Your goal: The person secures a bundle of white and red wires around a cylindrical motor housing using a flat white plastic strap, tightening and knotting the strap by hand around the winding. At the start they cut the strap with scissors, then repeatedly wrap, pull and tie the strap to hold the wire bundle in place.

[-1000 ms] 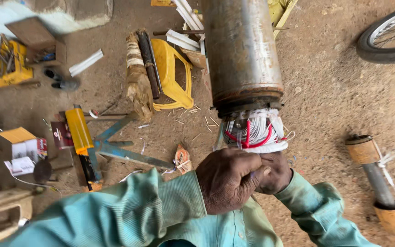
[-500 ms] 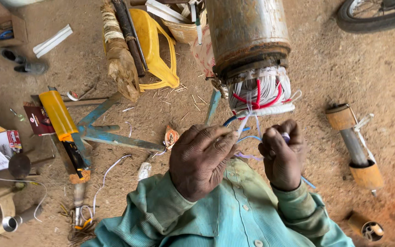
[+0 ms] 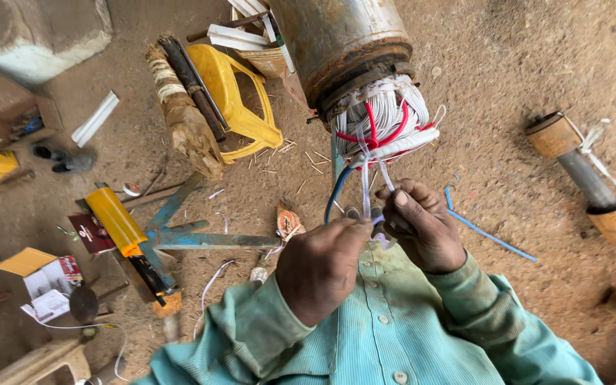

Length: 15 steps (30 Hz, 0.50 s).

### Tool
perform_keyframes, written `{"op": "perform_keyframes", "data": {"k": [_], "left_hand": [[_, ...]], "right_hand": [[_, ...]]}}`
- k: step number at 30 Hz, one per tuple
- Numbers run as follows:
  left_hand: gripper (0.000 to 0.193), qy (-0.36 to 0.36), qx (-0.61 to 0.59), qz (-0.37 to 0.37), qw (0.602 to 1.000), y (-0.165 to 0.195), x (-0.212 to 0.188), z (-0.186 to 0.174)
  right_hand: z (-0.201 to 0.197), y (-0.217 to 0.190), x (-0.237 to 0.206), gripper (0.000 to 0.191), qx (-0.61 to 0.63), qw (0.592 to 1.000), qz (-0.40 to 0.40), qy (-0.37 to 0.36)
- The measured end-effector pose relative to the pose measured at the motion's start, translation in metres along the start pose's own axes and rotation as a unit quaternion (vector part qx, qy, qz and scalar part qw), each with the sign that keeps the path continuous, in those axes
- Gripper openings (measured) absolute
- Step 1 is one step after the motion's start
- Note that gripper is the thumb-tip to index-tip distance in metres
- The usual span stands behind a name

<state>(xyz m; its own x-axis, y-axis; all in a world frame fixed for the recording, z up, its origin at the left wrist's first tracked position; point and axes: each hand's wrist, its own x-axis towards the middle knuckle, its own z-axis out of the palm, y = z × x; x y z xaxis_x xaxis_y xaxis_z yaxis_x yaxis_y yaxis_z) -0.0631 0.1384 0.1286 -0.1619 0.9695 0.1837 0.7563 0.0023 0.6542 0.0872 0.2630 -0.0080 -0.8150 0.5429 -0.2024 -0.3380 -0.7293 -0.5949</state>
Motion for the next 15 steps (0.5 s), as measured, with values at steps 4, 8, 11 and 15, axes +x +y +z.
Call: {"op": "perform_keyframes", "data": {"k": [4,8,11,15], "left_hand": [[0.012,-0.223,0.184,0.106,0.951,0.005,0.032,-0.003],[0.009,-0.188,0.106,0.246,0.945,-0.003,0.077,-0.012],[0.01,-0.171,0.021,0.213,0.962,-0.015,0.108,-0.017],[0.012,-0.249,0.086,0.076,0.962,-0.026,0.129,-0.011]], "right_hand": [[-0.004,0.007,0.008,0.025,-0.005,1.0,0.01,-0.015],[-0.007,0.005,0.009,0.014,-0.356,0.91,-0.203,-0.058],[-0.004,0.006,0.007,0.018,-0.233,0.963,-0.136,0.006],[0.006,0.009,0.006,0.009,-0.346,0.912,-0.221,0.015]]}}
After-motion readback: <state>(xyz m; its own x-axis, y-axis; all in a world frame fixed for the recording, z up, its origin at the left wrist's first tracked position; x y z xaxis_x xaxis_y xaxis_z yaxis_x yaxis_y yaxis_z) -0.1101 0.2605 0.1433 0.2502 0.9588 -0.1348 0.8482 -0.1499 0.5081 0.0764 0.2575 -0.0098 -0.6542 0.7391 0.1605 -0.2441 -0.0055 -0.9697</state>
